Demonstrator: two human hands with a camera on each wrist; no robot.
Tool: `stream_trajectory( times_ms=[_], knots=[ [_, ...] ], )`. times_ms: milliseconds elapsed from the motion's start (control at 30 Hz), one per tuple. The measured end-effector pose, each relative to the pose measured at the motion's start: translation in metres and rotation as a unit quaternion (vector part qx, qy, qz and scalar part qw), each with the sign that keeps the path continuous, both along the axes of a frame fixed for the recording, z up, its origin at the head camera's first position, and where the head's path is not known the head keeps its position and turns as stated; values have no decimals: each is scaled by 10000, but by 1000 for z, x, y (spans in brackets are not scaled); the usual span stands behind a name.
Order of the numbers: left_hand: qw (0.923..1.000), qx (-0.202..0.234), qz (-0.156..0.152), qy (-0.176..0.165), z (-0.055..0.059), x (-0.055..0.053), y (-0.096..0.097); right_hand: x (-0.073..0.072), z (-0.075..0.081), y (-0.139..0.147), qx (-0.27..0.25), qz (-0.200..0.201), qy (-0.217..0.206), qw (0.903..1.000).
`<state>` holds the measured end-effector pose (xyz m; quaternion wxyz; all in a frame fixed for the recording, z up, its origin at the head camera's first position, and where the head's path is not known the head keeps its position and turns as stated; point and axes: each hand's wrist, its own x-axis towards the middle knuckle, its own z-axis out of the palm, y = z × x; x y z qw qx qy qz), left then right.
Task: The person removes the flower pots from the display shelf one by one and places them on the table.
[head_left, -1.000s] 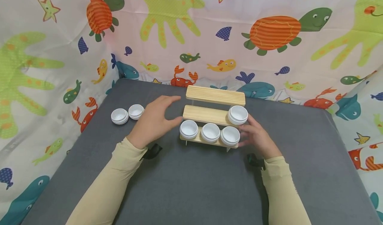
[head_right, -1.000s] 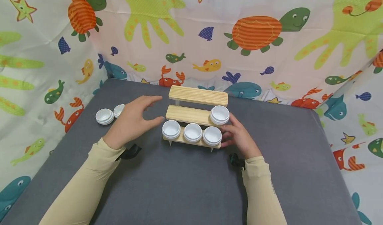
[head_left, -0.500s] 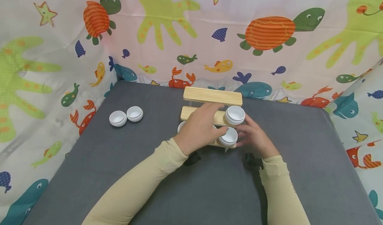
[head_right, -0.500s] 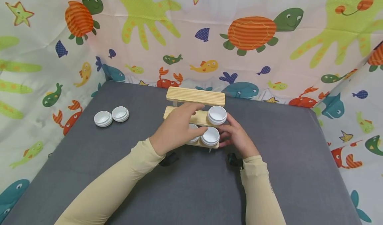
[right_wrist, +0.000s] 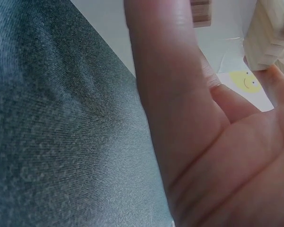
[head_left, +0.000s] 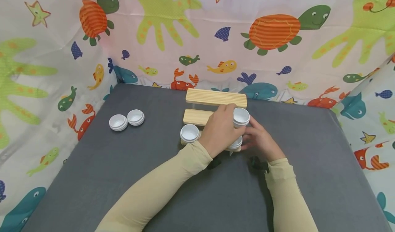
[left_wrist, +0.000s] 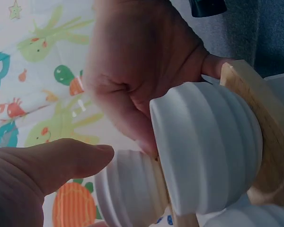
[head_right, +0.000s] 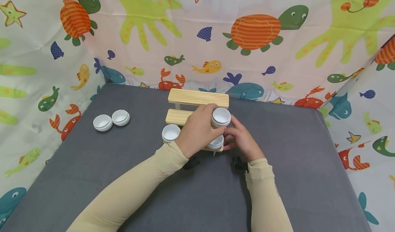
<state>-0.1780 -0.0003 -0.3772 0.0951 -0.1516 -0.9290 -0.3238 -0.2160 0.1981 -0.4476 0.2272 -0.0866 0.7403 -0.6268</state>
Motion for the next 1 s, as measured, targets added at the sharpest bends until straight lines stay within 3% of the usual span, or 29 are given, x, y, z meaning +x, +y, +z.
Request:
stream_trajectory(
  times_ms=[567, 1000],
  knots=[
    [9983, -242, 485, -217, 5, -7, 12, -2, 2, -2, -5, 108, 9, 9999],
    [9988, -340, 238, -276, 5, -4, 5, -2, 0, 0, -75, 55, 4, 10000]
  ],
)
